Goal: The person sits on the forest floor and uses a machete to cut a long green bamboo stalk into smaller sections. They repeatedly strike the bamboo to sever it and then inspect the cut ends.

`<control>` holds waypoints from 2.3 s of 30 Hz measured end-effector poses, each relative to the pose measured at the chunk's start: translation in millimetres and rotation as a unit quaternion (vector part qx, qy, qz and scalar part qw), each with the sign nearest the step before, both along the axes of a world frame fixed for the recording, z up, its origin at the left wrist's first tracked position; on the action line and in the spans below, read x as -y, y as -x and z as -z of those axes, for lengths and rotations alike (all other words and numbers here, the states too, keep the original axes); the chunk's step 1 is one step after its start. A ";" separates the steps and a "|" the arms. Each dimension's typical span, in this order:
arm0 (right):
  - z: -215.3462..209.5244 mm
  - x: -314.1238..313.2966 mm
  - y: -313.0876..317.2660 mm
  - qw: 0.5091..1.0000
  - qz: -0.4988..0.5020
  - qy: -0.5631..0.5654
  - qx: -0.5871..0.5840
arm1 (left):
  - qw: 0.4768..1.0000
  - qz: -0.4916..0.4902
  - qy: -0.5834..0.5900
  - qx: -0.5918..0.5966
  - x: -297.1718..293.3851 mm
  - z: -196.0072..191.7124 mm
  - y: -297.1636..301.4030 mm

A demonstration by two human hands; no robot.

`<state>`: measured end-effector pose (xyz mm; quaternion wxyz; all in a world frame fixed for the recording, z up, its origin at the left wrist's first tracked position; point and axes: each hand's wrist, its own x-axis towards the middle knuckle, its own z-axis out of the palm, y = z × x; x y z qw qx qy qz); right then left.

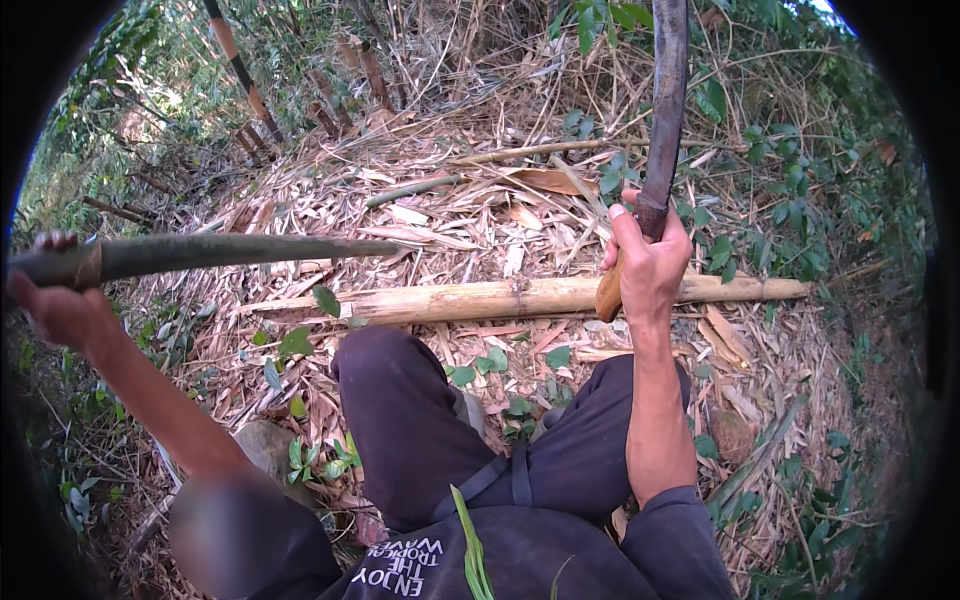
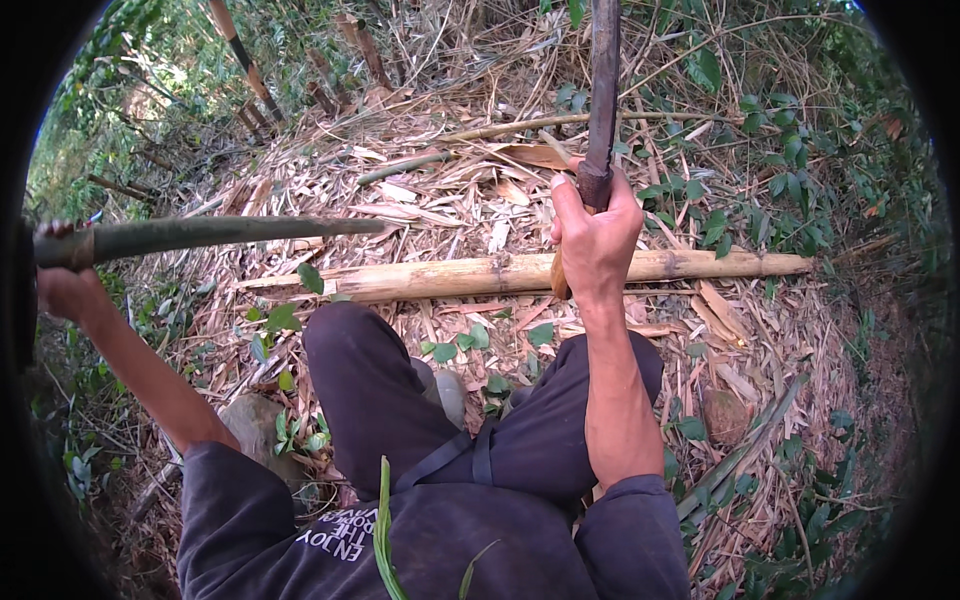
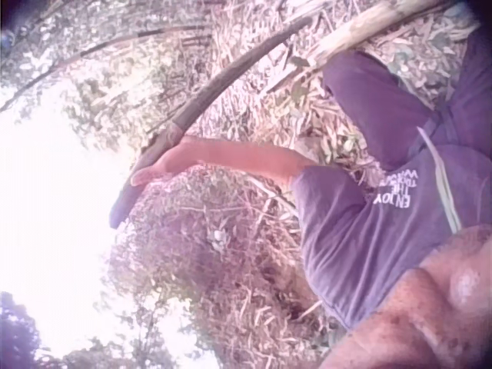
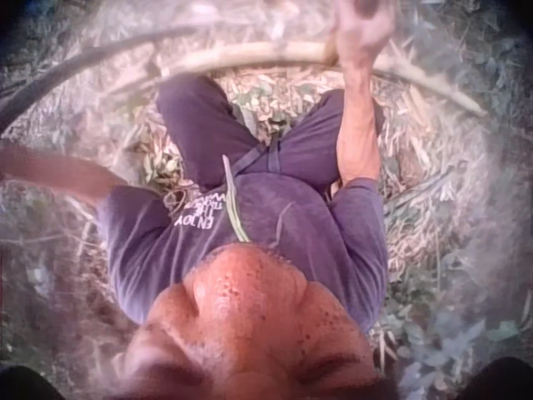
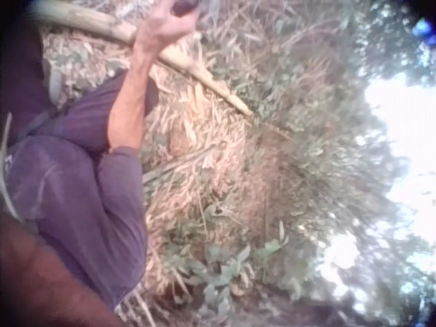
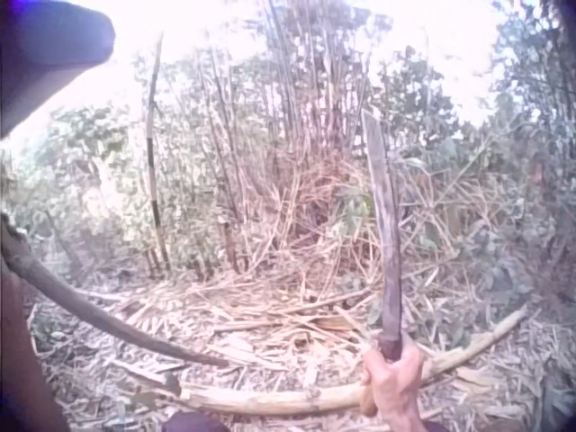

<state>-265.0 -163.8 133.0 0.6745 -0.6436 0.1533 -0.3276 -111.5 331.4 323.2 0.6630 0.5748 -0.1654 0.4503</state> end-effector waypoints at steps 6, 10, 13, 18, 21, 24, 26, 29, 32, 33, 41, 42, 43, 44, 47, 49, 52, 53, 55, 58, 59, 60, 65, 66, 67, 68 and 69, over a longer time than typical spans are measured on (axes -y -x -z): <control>-6.2 -5.7 -1.7 0.999 0.009 0.037 0.019 | 0.909 -0.043 -0.402 0.102 142.4 -27.3 -22.5; -13.1 11.4 8.6 0.995 0.076 0.068 0.018 | 0.811 0.187 -0.541 -0.119 293.5 14.9 18.8; -24.1 29.7 22.6 0.988 0.127 0.084 0.024 | 0.685 0.247 -0.670 -0.140 321.5 105.0 -4.0; -31.8 61.6 60.2 0.986 0.144 0.081 0.014 | 0.559 0.277 -0.755 -0.204 304.8 244.6 -22.6; -14.4 83.0 87.4 0.978 0.165 0.119 -0.044 | 0.509 0.318 -0.754 -0.267 295.7 310.4 -27.2; 41.6 100.3 114.2 0.961 0.191 0.153 -0.130 | 0.493 0.359 -0.734 -0.299 294.6 346.2 -20.4; 78.1 96.9 137.4 0.943 0.205 0.143 -0.221 | 0.459 0.371 -0.747 -0.306 304.0 356.9 -13.6; 146.3 86.7 167.2 0.911 0.184 0.179 -0.324 | 0.446 0.383 -0.759 -0.280 306.1 373.9 -13.0; 204.8 57.2 193.3 0.888 0.166 0.126 -0.409 | 0.396 0.418 -0.764 -0.291 342.0 370.1 7.3; 214.1 48.4 196.1 0.885 0.146 0.112 -0.427 | 0.369 0.418 -0.770 -0.311 351.5 365.2 8.7; 243.5 15.6 176.2 0.894 0.057 0.113 -0.430 | 0.342 0.390 -0.829 -0.210 415.7 423.8 -7.3; 245.7 15.0 169.1 0.903 0.062 0.114 -0.410 | 0.328 0.380 -0.834 -0.230 426.4 424.7 -7.4; 244.4 14.7 163.1 0.909 0.069 0.116 -0.393 | 0.314 0.375 -0.837 -0.247 436.7 425.2 -6.6; 244.6 14.9 155.9 0.916 0.075 0.119 -0.375 | 0.309 0.368 -0.840 -0.251 442.2 425.4 -8.2; 245.4 23.4 137.3 0.915 0.055 0.116 -0.383 | 0.307 0.357 -0.849 -0.241 459.1 431.7 -8.8; 253.8 28.1 119.7 0.909 0.029 0.112 -0.401 | 0.320 0.332 -0.856 -0.234 456.3 440.3 -12.9; 257.1 31.7 102.5 0.894 0.028 0.127 -0.428 | 0.283 0.341 -0.849 -0.289 467.2 431.7 -8.7; 266.2 32.3 102.1 0.893 0.027 0.136 -0.428 | 0.278 0.345 -0.843 -0.306 471.4 430.6 -8.4; 272.3 29.2 97.3 0.896 0.013 0.135 -0.423 | 0.272 0.344 -0.842 -0.314 472.0 435.9 -11.4; 285.7 27.7 94.3 0.894 0.006 0.144 -0.423 | 0.277 0.359 -0.835 -0.314 470.1 437.7 -13.8; 290.9 28.6 94.1 0.893 0.006 0.149 -0.425 | 0.280 0.367 -0.831 -0.311 470.2 437.3 -13.6; 297.1 30.0 94.6 0.890 0.006 0.158 -0.429 | 0.275 0.360 -0.832 -0.319 472.1 434.9 -11.5; 286.0 35.8 78.0 0.910 -0.005 0.165 -0.381 | 0.259 0.347 -0.833 -0.344 471.2 442.8 -14.3; 271.7 35.7 70.5 0.926 0.005 0.161 -0.340 | 0.257 0.350 -0.830 -0.351 469.8 446.0 -14.9; 254.0 34.9 60.8 0.941 0.014 0.155 -0.300 | 0.258 0.351 -0.833 -0.342 468.7 447.9 -14.8; 238.1 34.8 51.3 0.954 0.023 0.149 -0.257 | 0.261 0.351 -0.836 -0.332 468.2 448.1 -15.0; 225.8 35.5 45.2 0.960 0.054 0.175 -0.213 | 0.264 0.351 -0.839 -0.321 469.0 448.3 -14.2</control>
